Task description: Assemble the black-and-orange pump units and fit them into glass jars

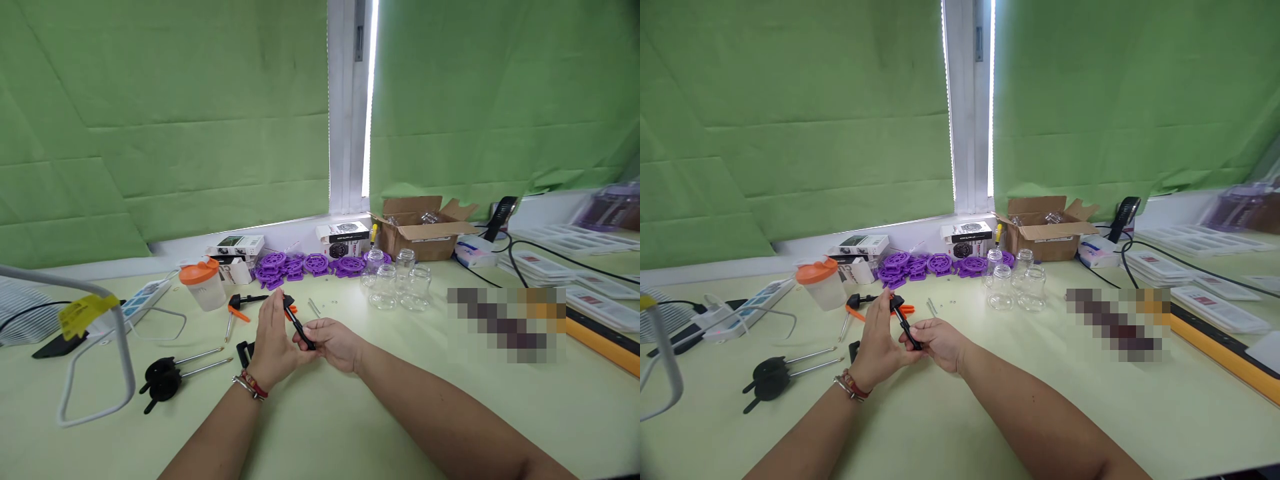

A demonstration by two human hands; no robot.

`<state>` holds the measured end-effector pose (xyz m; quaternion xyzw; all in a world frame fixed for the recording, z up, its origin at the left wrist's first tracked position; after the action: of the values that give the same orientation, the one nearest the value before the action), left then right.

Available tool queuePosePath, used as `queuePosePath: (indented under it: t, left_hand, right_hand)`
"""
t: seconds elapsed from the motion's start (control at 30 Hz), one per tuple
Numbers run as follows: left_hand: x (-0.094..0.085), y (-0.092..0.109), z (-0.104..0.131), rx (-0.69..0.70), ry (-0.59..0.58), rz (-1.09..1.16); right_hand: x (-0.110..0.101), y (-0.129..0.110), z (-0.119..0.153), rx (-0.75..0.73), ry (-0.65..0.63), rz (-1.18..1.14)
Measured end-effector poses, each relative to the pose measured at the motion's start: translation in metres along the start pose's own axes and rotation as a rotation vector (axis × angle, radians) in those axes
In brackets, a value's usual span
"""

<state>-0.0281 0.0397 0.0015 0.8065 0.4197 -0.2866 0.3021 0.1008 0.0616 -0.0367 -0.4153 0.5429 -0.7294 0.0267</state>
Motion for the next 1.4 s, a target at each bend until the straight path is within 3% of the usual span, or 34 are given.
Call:
queuePosePath:
  t: [0.43,0.8,1.0,1.4]
  left_hand:
    - [-0.0010,-0.0004,-0.0009,-0.087,-0.006,0.109]
    - [0.0029,-0.0039,0.0002,-0.030,-0.021,0.147]
    - [0.0033,0.0016,0.0005,-0.159,-0.110,0.275]
    - [0.0041,0.0015,0.0011,-0.085,-0.077,0.102]
  right_hand:
    - [0.0022,0.0000,0.0004,0.018,0.009,-0.057]
    - [0.0015,0.0049,-0.0014,0.039,0.006,-0.066]
    - [0.0004,0.0060,-0.0013,0.052,0.031,-0.069]
    - [-0.0019,0.0076,-0.0027,0.014,0.044,-0.095]
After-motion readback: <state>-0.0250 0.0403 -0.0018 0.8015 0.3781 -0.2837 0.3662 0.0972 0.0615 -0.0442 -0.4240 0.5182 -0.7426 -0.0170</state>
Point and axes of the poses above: each hand's wrist, its own z-axis away from the middle knuckle, its own x-axis out of the palm, y = z × x, the point moved 3 cm from there along -z, towards the middle knuckle, and after that the axes turned 8 degrees about -z, right-handed, at the moved point
